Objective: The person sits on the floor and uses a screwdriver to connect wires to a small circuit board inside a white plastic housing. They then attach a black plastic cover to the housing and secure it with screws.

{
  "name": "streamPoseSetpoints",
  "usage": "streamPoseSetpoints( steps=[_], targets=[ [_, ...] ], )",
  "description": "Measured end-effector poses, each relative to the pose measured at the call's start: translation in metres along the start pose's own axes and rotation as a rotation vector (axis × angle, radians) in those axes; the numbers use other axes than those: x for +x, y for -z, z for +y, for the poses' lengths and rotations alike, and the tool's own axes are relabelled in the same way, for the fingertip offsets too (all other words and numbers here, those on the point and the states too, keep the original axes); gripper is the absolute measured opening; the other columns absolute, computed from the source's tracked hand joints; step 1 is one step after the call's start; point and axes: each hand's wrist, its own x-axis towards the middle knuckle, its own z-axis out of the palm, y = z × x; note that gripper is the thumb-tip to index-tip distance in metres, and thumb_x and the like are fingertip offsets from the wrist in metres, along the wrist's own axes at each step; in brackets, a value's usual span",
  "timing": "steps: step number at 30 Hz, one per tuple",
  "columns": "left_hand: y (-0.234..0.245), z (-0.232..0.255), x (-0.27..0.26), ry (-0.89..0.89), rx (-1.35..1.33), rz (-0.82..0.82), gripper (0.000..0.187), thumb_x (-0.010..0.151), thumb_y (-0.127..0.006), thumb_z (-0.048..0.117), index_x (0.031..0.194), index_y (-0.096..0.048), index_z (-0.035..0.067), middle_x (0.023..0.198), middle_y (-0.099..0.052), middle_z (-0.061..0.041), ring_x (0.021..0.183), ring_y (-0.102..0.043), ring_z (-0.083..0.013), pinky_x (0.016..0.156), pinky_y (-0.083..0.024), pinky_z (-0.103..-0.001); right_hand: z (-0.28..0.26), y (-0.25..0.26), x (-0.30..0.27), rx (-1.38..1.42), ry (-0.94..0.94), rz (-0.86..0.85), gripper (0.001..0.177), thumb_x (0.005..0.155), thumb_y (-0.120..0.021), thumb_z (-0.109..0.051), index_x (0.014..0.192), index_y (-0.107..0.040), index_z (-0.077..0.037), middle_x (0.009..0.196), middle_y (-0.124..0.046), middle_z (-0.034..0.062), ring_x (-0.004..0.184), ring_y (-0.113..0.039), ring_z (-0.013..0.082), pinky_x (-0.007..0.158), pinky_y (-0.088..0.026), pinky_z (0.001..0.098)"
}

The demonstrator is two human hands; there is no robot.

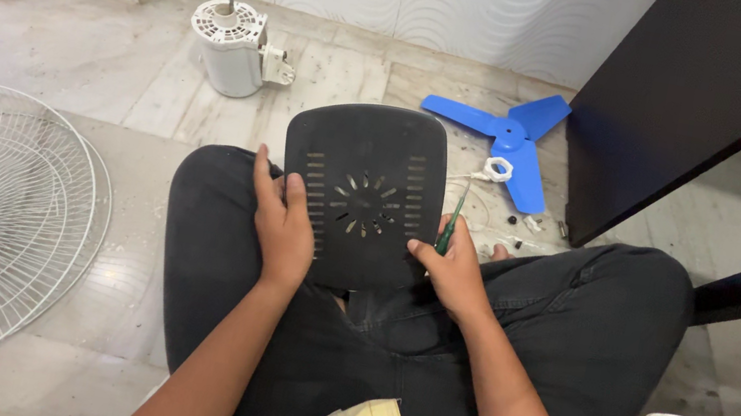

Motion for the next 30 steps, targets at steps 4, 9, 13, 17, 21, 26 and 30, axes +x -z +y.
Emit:
streamPoseSetpoints(
  steps=[4,9,13,17,21,26,30],
  targets=[
    [0.001,0.008,-0.004,-0.104,0.107,-0.070,0.050,0.105,-0.047,0.020,0.152,-0.043,0.004,0.131,-0.068,-0.021,0.116,-0.070,-0.0337,0.099,-0.051,-0.040,0.001,0.003,0.000,0.062,0.036,0.085,0.024,0.096,-0.067,-0.028,0.102,-0.049,-0.013,0.083,-0.053,-0.0053,0.081,-0.049,0.0070,0.103,-0.021,0.0381],
    [-0.002,0.017,-0.014,-0.282,0.245,-0.183,0.044,0.106,-0.048,0.014,0.148,-0.048,0.001,0.135,-0.065,-0.025,0.124,-0.065,-0.0395,0.103,-0.050,-0.043,-0.001,0.006,0.006,0.236,-0.047,0.267,0.025,0.100,-0.067,-0.024,0.097,-0.046,-0.011,0.078,-0.043,-0.0047,0.072,-0.038,0.0069,0.064,-0.034,0.0272],
    [-0.007,0.034,-0.016,-0.364,0.277,-0.171,0.055,0.098,-0.057,0.010,0.149,-0.043,-0.001,0.145,-0.053,-0.025,0.133,-0.054,-0.0419,0.110,-0.042,-0.047,0.000,0.008,0.008,0.363,0.070,0.266,0.024,0.096,-0.067,-0.018,0.095,-0.044,-0.012,0.083,-0.051,-0.0068,0.075,-0.043,0.0022,0.064,-0.038,0.0204],
    [-0.022,0.064,-0.016,-0.655,0.396,-0.127,0.059,0.091,-0.065,0.007,0.146,-0.046,-0.001,0.147,-0.048,-0.024,0.141,-0.042,-0.0438,0.120,-0.033,-0.050,0.006,0.014,0.013,0.422,0.029,0.314,0.021,0.102,-0.065,-0.019,0.096,-0.046,-0.013,0.083,-0.045,-0.0057,0.072,-0.039,0.0040,0.062,-0.034,0.0232],
    [-0.069,0.090,-0.027,-0.858,0.320,-0.346,0.045,0.088,-0.068,0.007,0.132,-0.060,0.007,0.141,-0.052,-0.021,0.139,-0.047,-0.0420,0.120,-0.035,-0.049,0.010,0.019,0.014,0.529,0.014,0.326,0.017,0.106,-0.060,-0.022,0.097,-0.049,-0.012,0.083,-0.048,-0.0044,0.072,-0.043,0.0056,0.063,-0.038,0.0231],
    [-0.142,0.089,-0.057,-0.903,0.085,-0.666,0.038,0.091,-0.065,0.007,0.129,-0.063,0.010,0.140,-0.059,-0.019,0.133,-0.059,-0.0382,0.118,-0.047,-0.045,0.019,0.041,0.021,0.225,0.202,0.467,0.019,0.098,-0.048,-0.019,0.116,-0.053,-0.023,0.105,-0.063,-0.0093,0.097,-0.061,0.0002,0.081,-0.048,0.0158],
    [-0.213,0.061,-0.068,-0.534,-0.149,-0.564,0.042,0.096,-0.061,0.009,0.137,-0.056,0.001,0.138,-0.058,-0.024,0.127,-0.059,-0.0383,0.108,-0.048,-0.043,0.030,0.104,0.061,0.510,0.084,0.536,0.013,0.108,-0.054,-0.013,0.095,-0.055,-0.010,0.094,-0.065,0.0083,0.082,-0.064,0.0133,0.069,-0.054,0.0271]
  ],
)
